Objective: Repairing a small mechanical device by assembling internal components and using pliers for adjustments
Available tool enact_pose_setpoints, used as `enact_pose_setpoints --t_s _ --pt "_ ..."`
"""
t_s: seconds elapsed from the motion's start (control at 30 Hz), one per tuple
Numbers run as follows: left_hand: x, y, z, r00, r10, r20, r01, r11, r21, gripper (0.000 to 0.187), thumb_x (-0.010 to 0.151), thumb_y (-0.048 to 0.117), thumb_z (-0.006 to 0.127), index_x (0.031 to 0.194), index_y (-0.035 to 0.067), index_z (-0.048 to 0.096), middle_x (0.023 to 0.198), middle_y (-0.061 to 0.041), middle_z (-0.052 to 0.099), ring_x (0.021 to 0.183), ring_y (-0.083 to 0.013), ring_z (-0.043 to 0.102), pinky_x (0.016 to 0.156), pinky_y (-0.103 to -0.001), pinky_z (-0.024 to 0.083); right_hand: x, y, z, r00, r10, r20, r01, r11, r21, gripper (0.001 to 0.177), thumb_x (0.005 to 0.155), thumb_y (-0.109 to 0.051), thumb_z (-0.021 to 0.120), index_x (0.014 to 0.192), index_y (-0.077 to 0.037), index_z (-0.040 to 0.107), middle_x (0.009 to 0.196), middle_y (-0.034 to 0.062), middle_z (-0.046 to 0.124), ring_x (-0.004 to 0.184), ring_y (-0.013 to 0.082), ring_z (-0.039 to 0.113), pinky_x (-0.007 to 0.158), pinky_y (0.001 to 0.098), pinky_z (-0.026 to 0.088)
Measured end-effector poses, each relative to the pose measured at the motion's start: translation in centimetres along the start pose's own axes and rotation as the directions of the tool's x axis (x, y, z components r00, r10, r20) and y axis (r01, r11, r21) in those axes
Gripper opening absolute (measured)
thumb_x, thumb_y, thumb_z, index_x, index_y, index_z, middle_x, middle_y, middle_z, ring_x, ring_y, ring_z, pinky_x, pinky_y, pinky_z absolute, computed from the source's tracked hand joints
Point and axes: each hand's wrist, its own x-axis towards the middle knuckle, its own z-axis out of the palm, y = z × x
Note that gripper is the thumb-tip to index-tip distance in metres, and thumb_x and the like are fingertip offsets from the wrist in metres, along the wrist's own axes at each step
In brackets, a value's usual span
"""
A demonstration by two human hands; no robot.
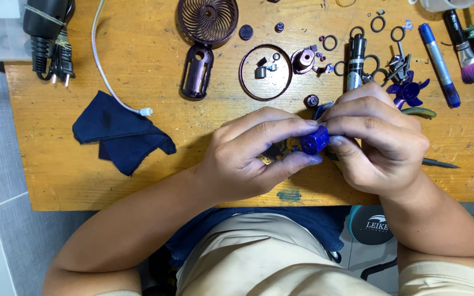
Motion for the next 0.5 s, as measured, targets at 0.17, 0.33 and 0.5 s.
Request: enact_pose_setpoints --t_s 0.17,0.33,0.5 --pt "0.07 0.19 -0.15 0.999 -0.042 0.033 0.042 0.999 -0.027 0.035 0.111 0.014 0.088 0.139 -0.002 0.074 0.13 -0.018 0.084 0.116 -0.032 0.087 0.114 -0.041 0.071 -0.14 -0.07 0.01 1.0 0.003 -0.024 -0.003 1.0 0.006 0.027 0.11 -0.011 0.064 0.1 0.011 0.074 0.096 0.0267 0.073 0.089 0.0416 0.068 0.09 0.0489 0.055" --pt "-0.26 -0.27 0.03 0.992 -0.112 0.05 0.115 0.991 -0.061 0.036 0.111 0.015 0.089 0.142 0.004 0.075 0.132 -0.017 0.085 0.118 -0.0289 0.088 0.114 -0.038 0.071 -0.14 -0.27 -0.36 0.998 -0.051 -0.033 0.048 0.996 -0.075 0.024 0.109 -0.007 0.067 0.103 0.014 0.076 0.099 0.0301 0.075 0.091 0.0447 0.068 0.089 0.05 0.056" --pt "-0.25 -0.57 -0.15 0.967 -0.232 0.104 0.246 0.957 -0.154 0.038 0.11 0.017 0.089 0.144 0.008 0.074 0.14 -0.017 0.084 0.128 -0.0282 0.087 0.122 -0.039 0.07 -0.22 -0.39 -0.91 0.995 -0.101 -0.01 0.098 0.98 -0.173 0.017 0.107 0.0 0.072 0.103 0.016 0.078 0.1 0.032 0.075 0.091 0.0466 0.069 0.089 0.0509 0.054"
